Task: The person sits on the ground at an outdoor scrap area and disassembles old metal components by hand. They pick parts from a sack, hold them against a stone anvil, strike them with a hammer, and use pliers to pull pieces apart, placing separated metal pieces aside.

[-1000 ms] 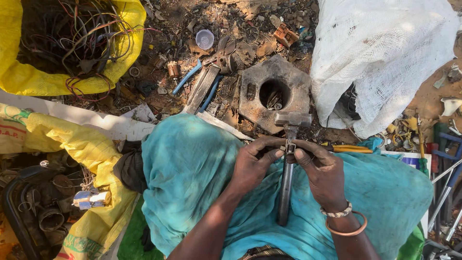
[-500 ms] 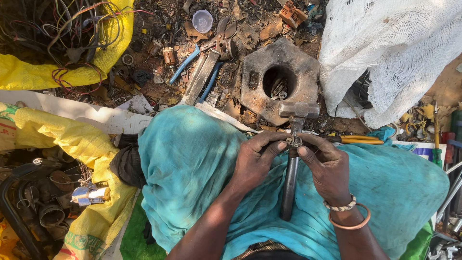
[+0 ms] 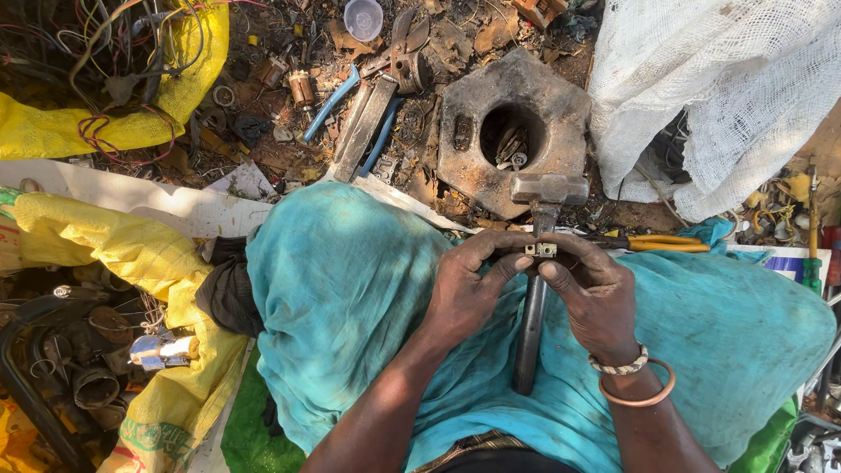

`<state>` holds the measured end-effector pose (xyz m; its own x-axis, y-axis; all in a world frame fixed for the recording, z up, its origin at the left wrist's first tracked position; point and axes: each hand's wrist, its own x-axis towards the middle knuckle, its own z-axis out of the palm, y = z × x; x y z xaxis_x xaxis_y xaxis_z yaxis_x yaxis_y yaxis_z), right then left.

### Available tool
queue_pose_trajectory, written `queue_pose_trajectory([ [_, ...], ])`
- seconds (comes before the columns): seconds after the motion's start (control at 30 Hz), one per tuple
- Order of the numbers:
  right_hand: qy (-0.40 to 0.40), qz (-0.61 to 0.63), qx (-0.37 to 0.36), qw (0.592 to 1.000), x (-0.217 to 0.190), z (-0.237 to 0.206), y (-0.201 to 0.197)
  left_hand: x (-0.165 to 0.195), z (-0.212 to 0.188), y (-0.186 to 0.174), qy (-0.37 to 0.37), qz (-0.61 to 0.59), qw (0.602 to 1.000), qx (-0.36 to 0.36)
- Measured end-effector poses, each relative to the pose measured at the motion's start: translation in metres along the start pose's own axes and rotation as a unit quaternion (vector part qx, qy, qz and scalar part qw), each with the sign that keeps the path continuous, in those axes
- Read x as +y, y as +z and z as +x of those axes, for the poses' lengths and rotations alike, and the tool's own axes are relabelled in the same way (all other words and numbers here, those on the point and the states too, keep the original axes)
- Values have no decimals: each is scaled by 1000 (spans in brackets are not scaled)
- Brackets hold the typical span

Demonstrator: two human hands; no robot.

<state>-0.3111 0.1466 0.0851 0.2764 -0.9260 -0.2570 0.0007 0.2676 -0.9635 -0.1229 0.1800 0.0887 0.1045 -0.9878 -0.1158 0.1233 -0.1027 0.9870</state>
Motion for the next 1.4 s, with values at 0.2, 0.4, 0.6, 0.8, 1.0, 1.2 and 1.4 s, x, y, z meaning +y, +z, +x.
queue_pose_trajectory([
  [0.2,-8,-11,14,1000,3,-2,-2,6,-1,1,20,38,999,-8],
  [0.4,-2,-2,7,1000,-1,-2,2,6,-2,0,70,85,994,11],
  [0.6,-6,-17,8,1000,-6,-6,9,3,-3,1,88,116,989,23],
  [0.8,-13,-85,-2,996,-13,-5,13,2,-4,-3,164,211,963,29],
  [1.0,-73,-205,-22,976,-13,-8,5,3,-6,-8,190,249,950,8],
  [1.2,52,129,-21,990,15,5,4,-10,1,-5,84,90,991,-41],
  [1.4,48,147,16,988,4,11,12,-38,4,-15,-49,-163,984,-51],
])
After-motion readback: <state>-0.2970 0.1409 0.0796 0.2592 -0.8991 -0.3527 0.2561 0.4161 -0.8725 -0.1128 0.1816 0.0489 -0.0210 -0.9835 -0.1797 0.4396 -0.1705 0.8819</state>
